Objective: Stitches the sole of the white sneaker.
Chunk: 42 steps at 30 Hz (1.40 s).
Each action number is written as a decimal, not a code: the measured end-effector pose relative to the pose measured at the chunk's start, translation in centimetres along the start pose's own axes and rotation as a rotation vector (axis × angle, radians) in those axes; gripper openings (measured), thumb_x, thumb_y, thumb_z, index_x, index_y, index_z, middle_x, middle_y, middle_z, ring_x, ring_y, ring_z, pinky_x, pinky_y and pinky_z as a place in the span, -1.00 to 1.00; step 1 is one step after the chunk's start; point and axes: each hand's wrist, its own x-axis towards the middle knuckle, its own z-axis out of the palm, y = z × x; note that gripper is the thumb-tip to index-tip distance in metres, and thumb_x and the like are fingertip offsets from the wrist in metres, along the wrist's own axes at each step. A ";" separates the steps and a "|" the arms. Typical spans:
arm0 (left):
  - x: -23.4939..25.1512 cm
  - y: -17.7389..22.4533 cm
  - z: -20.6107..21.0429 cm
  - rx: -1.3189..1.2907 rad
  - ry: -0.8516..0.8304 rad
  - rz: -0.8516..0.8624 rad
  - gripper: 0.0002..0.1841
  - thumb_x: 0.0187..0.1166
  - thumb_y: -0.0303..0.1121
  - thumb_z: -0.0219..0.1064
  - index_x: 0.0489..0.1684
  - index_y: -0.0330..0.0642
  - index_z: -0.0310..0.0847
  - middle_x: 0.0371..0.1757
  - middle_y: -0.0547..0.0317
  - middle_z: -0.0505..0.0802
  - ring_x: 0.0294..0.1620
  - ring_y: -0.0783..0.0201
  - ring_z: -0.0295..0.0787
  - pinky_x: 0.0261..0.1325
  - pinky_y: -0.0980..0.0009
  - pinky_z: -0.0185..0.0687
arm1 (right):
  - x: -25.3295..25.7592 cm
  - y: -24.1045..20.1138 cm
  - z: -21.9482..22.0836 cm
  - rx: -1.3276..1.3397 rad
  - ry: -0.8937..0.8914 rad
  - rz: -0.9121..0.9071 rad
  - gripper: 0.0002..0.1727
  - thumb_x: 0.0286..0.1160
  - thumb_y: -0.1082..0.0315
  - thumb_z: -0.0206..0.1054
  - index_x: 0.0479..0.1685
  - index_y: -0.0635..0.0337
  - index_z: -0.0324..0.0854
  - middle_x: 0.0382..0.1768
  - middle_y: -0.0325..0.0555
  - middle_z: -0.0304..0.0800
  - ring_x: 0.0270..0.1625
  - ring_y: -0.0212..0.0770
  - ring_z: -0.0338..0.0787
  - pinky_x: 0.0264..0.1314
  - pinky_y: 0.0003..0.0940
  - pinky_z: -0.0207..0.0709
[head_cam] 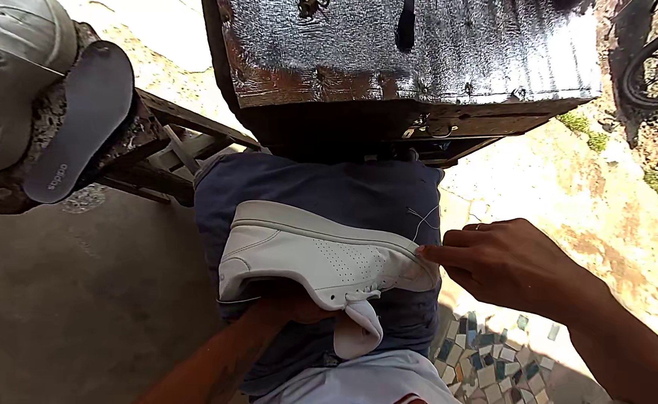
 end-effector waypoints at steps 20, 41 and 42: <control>0.5 3.6 -0.7 0.040 0.057 -0.072 -0.75 0.47 -0.28 0.54 0.04 -0.09 0.78 -0.02 0.46 0.91 0.08 0.67 0.80 0.22 0.59 0.75 | 6.7 2.5 0.1 0.071 -0.230 -0.130 -0.80 0.50 0.13 0.24 -0.43 -0.10 0.65 -0.64 -0.39 0.59 -0.58 -0.33 0.66 -0.61 -0.25 0.45; -4.9 5.5 4.8 1.186 0.435 0.258 -0.69 0.66 -0.16 0.20 -0.51 -0.03 0.65 -0.67 0.28 0.65 -0.67 0.28 0.58 -0.57 0.34 0.43 | 4.5 -1.2 0.4 -0.047 0.205 -0.111 -0.54 0.63 0.02 0.23 0.44 -0.11 0.65 0.37 -0.02 0.74 0.34 0.08 0.75 0.33 0.23 0.50; -4.4 5.1 6.0 1.156 0.429 0.270 -0.71 0.65 -0.14 0.21 -0.49 -0.02 0.66 -0.66 0.30 0.67 -0.66 0.31 0.60 -0.56 0.36 0.46 | 4.1 -2.8 0.7 0.022 0.260 -0.155 -0.51 0.71 0.01 0.18 0.60 -0.27 0.48 0.56 -0.14 0.60 0.52 -0.05 0.63 0.48 0.08 0.44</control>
